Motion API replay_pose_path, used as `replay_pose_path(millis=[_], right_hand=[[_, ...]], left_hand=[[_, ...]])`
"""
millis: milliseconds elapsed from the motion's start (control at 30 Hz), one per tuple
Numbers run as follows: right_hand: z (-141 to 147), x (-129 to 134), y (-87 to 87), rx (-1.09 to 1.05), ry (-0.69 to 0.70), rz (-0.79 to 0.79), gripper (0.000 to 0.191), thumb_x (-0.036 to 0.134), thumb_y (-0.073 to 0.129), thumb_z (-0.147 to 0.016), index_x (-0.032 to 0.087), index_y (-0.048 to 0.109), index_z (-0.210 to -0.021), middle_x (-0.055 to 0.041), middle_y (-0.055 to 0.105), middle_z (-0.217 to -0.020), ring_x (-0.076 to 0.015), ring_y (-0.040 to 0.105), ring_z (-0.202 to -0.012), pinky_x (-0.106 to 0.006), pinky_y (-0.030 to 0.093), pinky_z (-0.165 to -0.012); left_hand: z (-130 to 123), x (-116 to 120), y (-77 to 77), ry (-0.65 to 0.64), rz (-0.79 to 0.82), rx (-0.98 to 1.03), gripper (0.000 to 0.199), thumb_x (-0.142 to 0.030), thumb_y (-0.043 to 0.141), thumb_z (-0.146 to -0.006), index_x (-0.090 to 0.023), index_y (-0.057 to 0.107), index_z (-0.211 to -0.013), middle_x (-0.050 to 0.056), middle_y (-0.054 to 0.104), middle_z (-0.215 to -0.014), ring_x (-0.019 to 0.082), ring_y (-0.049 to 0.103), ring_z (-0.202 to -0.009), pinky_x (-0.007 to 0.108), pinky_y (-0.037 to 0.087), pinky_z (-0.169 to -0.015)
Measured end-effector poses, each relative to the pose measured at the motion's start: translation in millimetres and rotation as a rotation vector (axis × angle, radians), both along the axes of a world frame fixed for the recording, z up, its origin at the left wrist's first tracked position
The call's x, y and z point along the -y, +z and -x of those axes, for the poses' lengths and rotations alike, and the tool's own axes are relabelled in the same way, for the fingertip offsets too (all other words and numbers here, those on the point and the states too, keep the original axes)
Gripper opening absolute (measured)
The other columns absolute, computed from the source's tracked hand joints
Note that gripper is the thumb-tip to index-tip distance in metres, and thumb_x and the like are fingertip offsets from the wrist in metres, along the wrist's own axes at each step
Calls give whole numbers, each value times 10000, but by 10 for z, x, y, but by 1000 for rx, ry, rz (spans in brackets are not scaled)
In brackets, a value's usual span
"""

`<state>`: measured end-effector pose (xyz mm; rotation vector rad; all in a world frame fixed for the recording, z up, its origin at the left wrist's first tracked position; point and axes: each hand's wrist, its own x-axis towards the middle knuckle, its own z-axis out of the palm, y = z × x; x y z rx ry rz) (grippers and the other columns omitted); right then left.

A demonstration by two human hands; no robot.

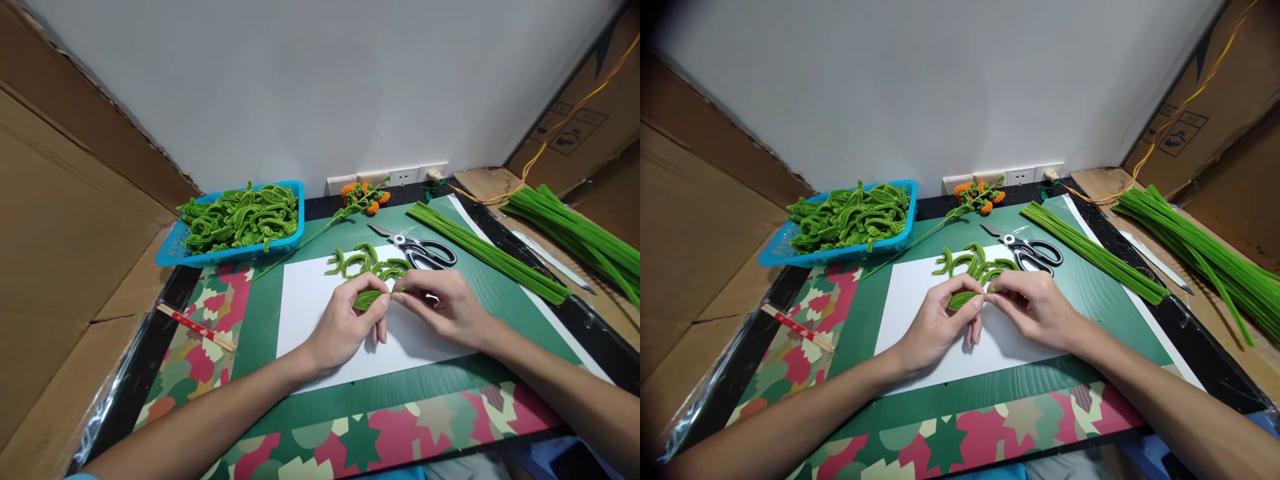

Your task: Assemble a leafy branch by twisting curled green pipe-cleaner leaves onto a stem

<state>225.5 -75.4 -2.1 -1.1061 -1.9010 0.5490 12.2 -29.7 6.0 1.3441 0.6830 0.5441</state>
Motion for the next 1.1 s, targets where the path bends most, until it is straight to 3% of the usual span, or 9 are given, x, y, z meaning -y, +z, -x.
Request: replay_pose_path(millis=[233,400,500,600,667,767,867,967,1100], right_hand=[[72,-70,97,-529,41,547,413,512,848,-883,170,682,-724,43,548,-556,-89,431,-480,-226,302,-433],[63,-86,95,-855,149,982,431,465,927,-767,167,629,-675,92,459,-517,-29,184,-410,-205,127,-375],[28,-90,92,-856,199,1048,399,438,929,-767,162,648,-700,103,440,-513,-27,163,-410,-204,112,-369],[-11,-82,124,-712,189,892,393,452,902,-815,163,656,-713,82,477,-527,-47,272,-423,-204,197,-387],[-36,-63,154,-529,147,652,338,428,848,-891,161,692,-754,52,541,-563,-76,395,-471,-214,290,-433],[-65,-30,158,-200,67,202,180,287,708,-1019,163,762,-901,-10,685,-709,-115,560,-599,-237,408,-550],[-88,-16,95,3,76,-153,142,139,622,-1047,156,763,-1040,-41,725,-797,-133,614,-656,-248,452,-606],[-108,-27,17,84,94,-315,183,66,582,-1044,138,738,-1108,-49,702,-795,-146,610,-657,-254,452,-594],[-132,-45,-19,166,67,-382,195,67,566,-1055,144,727,-1134,-48,695,-798,-150,594,-645,-263,443,-584]], left_hand=[[28,24,45,39,-205,-109,213,-415,613,-1070,-202,623,-1074,-22,666,-631,144,622,-526,232,499,-535],[90,-114,77,-12,-836,-195,205,-292,554,-1064,-206,738,-1038,69,697,-850,194,641,-734,288,508,-667],[115,-243,114,-264,-1115,-303,285,-217,516,-1044,-221,776,-927,79,683,-787,197,571,-657,309,431,-621],[120,-278,150,-254,-1187,-343,343,-200,457,-1065,-214,787,-970,99,713,-832,206,585,-678,318,420,-629],[117,-253,179,-160,-1081,-305,260,-244,519,-1065,-198,772,-1030,94,725,-873,202,617,-721,305,452,-660],[103,-228,236,-42,-717,-267,190,-367,740,-978,-185,742,-1030,45,706,-840,168,611,-695,266,466,-640],[79,-268,252,-154,-236,-193,291,-458,769,-958,-173,724,-1002,10,668,-733,143,622,-612,235,475,-574],[54,-316,208,-165,66,-155,387,-531,787,-934,-156,696,-910,-1,644,-646,114,591,-489,209,465,-474],[39,-314,182,-208,266,-121,431,-552,793,-932,-151,663,-841,0,638,-642,96,587,-458,186,473,-429]])
